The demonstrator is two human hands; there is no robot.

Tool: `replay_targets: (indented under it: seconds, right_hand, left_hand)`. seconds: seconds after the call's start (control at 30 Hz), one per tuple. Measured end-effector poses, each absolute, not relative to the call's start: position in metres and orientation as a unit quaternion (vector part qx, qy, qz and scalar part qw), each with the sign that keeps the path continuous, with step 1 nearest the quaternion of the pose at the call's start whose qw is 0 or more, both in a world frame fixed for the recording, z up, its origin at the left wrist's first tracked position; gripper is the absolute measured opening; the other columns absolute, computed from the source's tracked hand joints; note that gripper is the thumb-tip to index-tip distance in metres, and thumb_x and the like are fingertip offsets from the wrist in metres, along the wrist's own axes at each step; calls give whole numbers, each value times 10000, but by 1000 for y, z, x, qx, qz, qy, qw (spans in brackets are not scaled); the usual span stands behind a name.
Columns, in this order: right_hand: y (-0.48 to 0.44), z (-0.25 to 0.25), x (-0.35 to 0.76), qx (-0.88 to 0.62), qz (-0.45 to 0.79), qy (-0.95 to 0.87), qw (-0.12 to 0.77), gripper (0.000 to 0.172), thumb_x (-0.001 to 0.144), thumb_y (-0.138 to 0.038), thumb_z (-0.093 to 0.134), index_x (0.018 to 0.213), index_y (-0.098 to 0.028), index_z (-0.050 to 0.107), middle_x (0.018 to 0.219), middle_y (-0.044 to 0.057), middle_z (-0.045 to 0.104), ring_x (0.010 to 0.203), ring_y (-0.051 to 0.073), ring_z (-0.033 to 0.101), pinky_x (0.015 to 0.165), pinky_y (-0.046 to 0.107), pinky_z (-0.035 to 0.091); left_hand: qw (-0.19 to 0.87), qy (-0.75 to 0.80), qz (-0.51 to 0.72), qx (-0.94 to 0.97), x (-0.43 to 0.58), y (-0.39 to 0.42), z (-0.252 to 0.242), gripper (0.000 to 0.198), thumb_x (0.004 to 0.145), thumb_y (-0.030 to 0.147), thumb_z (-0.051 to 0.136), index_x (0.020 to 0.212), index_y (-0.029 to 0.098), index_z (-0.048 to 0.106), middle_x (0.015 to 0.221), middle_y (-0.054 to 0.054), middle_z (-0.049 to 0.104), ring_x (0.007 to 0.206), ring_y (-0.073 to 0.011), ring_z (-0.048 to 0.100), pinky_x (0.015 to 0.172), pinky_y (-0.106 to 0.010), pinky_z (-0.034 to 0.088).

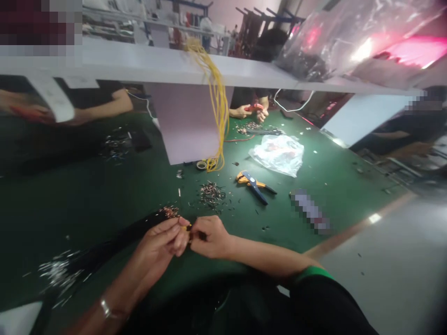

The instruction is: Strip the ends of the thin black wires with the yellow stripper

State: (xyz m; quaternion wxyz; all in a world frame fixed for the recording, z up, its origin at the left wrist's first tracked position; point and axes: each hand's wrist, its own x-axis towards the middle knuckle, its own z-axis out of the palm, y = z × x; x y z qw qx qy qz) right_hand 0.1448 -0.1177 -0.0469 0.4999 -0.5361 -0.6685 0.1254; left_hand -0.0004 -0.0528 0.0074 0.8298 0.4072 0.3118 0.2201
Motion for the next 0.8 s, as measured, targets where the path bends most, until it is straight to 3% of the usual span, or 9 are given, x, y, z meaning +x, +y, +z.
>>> replay_targets:
  seconds: [0.13,0.3,0.57,0.8]
  right_hand:
    - [-113,-51,145,-524,19,-738,425,264,656,-196,489,550,-257,255,466,-54,410,443,107,428,479,224,405]
    - [-110,-52,144,-521,20,-786,332,411,650,-212,522,567,-261,122,450,-58,397,462,106,488,552,226,477]
    - [-109,-53,141,-535,33,-786,307,447,647,-216,524,562,-264,87,437,-50,351,489,126,519,590,253,520]
    - [-108,-50,140,-545,27,-786,292,480,668,-247,543,564,-262,74,436,-50,356,478,122,521,586,251,525]
  left_hand:
    - [846,360,194,342,3,-54,0,175,617,196,794,696,82,689,448,39,430,401,-33,358,408,-160,323]
    - [846,395,158,323,1,-50,-10,183,597,175,785,715,80,683,403,70,358,343,-28,310,331,-143,271]
    - [817,474,179,276,11,-60,4,105,595,122,692,658,118,608,388,90,293,318,-38,268,307,-156,246]
    - [792,526,202,236,16,-66,15,91,590,60,626,645,130,610,409,63,343,326,-44,292,299,-155,271]
